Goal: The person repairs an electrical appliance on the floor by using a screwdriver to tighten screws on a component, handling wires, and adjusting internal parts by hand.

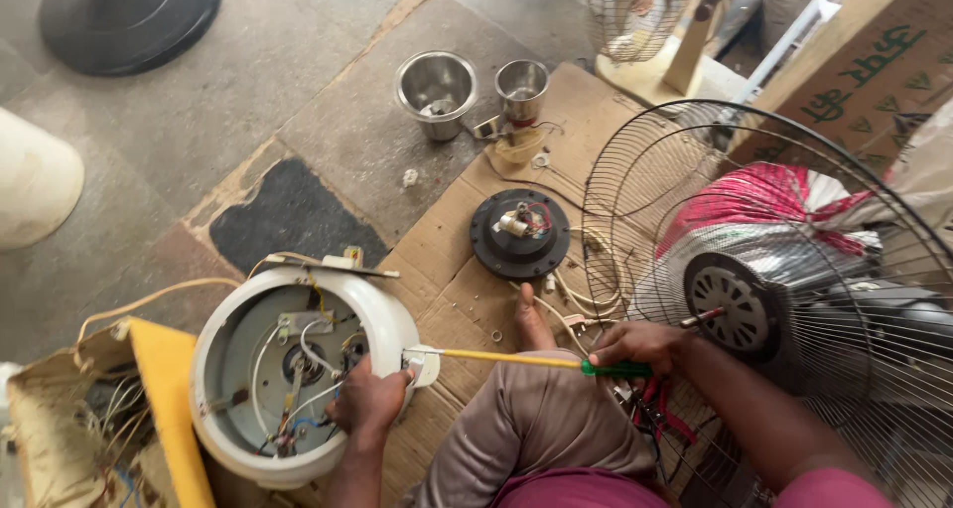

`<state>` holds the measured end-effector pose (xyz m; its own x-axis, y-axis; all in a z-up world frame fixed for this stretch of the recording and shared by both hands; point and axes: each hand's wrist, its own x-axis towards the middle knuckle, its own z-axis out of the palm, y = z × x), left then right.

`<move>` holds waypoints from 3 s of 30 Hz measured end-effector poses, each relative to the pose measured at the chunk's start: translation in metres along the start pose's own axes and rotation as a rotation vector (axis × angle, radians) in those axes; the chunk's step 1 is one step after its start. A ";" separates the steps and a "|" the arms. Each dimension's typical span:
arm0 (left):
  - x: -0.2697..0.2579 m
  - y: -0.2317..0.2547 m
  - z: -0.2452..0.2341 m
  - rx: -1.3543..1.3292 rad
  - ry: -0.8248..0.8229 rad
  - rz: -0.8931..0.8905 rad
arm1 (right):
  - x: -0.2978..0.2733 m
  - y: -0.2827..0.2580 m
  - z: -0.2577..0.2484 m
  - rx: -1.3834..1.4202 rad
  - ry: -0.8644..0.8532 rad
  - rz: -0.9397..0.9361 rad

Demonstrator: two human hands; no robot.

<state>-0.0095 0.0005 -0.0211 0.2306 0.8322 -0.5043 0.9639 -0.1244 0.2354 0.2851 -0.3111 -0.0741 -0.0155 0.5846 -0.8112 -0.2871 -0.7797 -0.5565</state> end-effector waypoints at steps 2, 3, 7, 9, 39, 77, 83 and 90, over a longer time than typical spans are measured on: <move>0.000 0.001 -0.001 0.005 0.028 0.041 | 0.009 -0.008 0.006 -0.128 0.112 -0.054; -0.001 0.001 -0.001 -0.003 0.028 0.024 | 0.012 -0.011 0.009 -0.248 0.230 -0.119; -0.004 0.004 -0.004 -0.008 0.021 0.030 | 0.010 -0.030 0.018 -0.408 0.323 -0.144; -0.007 0.005 -0.006 -0.006 0.026 0.025 | -0.001 -0.036 0.023 -0.475 0.140 -0.077; -0.005 0.006 -0.006 0.006 0.015 0.011 | 0.090 -0.097 0.057 -0.857 0.127 -0.349; 0.017 0.001 0.025 -0.222 0.136 0.072 | 0.100 -0.106 0.093 -1.027 0.234 -0.355; 0.003 -0.002 0.010 -0.136 0.084 0.108 | 0.057 -0.096 0.109 -0.708 0.236 -0.303; 0.009 -0.002 0.019 -0.210 0.088 0.057 | 0.053 -0.087 0.121 -0.900 -0.224 -0.389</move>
